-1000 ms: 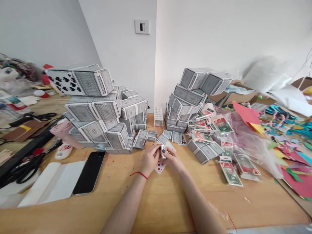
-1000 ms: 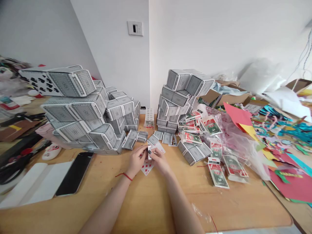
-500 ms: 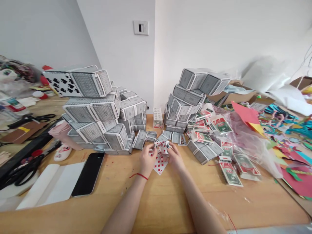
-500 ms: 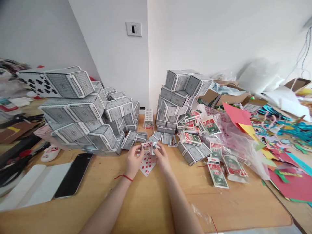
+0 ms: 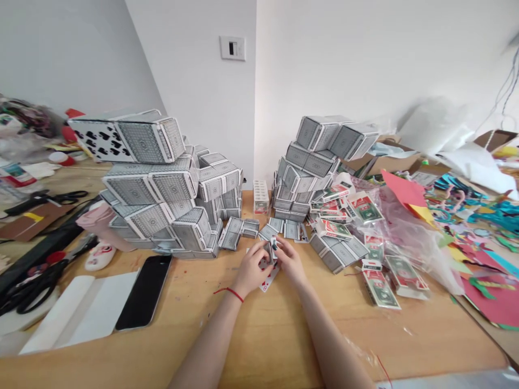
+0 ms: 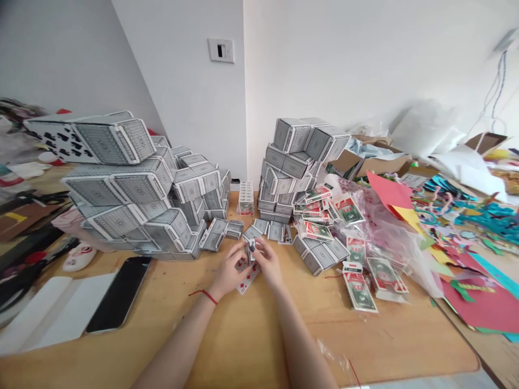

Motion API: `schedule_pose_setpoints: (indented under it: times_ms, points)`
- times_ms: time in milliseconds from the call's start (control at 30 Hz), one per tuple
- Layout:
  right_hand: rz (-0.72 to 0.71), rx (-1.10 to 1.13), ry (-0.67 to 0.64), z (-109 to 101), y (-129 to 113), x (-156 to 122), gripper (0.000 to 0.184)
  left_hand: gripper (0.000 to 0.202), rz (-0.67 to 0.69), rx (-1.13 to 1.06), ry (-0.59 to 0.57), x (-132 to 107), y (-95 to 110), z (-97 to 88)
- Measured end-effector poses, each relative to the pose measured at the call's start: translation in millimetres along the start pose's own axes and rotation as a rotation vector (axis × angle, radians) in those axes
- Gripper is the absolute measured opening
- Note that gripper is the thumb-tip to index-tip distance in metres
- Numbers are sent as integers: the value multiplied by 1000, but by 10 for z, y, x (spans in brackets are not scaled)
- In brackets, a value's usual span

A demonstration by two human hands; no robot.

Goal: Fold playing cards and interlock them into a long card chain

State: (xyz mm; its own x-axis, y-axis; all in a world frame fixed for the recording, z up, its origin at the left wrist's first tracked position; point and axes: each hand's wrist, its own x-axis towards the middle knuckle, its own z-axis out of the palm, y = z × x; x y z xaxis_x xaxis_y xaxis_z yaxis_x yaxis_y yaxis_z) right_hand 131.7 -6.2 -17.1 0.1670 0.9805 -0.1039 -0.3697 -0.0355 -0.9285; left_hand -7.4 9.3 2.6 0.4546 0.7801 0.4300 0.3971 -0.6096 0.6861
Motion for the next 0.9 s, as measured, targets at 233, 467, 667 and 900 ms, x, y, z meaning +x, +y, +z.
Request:
schedule_pose_setpoints:
  times_ms: [233,467,667,900]
  points:
    - [13,-56,-12,42,-14,-20,47,12,-39,33,66,5,-19,20]
    - [-35,-112,-58,49,-39,-31,45,15,-62,47,28,-4,-66,45]
    - [8,-5,-104,52,9,-30,49,10,-90,46,27,-5,-51,56]
    - [157,315,-207,103,-17,-74,37,15,-110,-14,6,-5,5,36]
